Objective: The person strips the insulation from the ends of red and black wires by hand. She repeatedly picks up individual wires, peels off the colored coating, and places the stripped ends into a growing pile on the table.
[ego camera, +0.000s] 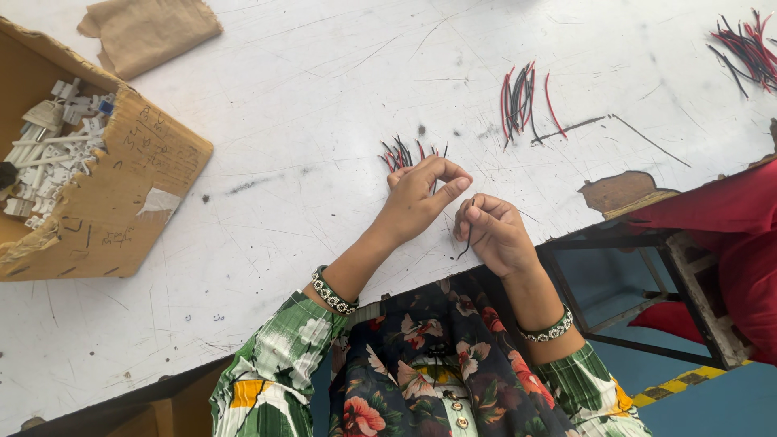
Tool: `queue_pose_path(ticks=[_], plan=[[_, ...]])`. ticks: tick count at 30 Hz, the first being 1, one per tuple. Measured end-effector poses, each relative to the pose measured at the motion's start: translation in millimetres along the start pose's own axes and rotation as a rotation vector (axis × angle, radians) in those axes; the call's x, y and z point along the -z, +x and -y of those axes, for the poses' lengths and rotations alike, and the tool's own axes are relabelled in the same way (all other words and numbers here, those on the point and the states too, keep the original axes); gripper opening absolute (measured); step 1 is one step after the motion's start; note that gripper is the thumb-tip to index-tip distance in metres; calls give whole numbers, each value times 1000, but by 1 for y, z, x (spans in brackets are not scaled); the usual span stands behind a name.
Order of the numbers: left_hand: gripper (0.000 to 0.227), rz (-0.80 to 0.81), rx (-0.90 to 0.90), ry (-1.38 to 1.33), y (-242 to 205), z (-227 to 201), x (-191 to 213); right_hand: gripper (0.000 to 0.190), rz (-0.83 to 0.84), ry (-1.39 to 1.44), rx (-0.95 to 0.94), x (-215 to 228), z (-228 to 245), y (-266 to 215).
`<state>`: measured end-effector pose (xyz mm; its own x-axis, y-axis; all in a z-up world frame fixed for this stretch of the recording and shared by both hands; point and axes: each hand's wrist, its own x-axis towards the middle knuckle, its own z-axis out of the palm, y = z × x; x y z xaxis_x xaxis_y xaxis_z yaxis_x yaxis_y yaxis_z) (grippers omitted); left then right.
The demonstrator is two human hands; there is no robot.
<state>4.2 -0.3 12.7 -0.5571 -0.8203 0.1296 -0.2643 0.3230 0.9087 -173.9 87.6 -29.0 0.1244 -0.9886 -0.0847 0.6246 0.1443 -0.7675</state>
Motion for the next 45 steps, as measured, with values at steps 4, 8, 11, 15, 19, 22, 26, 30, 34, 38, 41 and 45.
queue_pose_path(ticks=[4, 8, 11, 15, 19, 22, 26, 30, 34, 38, 41, 45], plan=[[36, 24, -28, -43, 1, 4, -2, 15, 81, 237, 72, 8, -5, 5], [37, 144, -4, -67, 0, -1, -3, 13, -77, 332, 222, 15, -5, 10], [30, 133, -111, 118, -7, -11, -5, 15, -169, 297, 317, 15, -4, 14], [25, -31, -327, 291, -17, -20, -7, 17, -209, 214, 368, 11, -7, 17], [20, -62, -355, 356, -17, -18, -9, 15, -194, 214, 367, 8, -7, 18], [19, -37, -321, 341, -15, -13, -10, 10, -196, 186, 368, 9, -8, 17], [19, -14, -231, 272, -15, -13, -11, 10, -217, 113, 423, 13, -6, 21], [20, -37, -167, 242, -15, -16, -10, 10, -266, -27, 452, 11, -4, 22], [21, 5, -119, 269, -14, -18, -8, 11, -329, -160, 541, 1, -6, 23], [19, -63, -168, 263, -15, -19, -6, 10, -317, -185, 414, -2, 1, 21], [21, -89, -182, 263, -14, -20, -5, 17, -265, -279, 342, -2, 1, 18], [27, -70, -156, 312, -13, -23, -3, 18, -300, -255, 304, 7, 9, 20]])
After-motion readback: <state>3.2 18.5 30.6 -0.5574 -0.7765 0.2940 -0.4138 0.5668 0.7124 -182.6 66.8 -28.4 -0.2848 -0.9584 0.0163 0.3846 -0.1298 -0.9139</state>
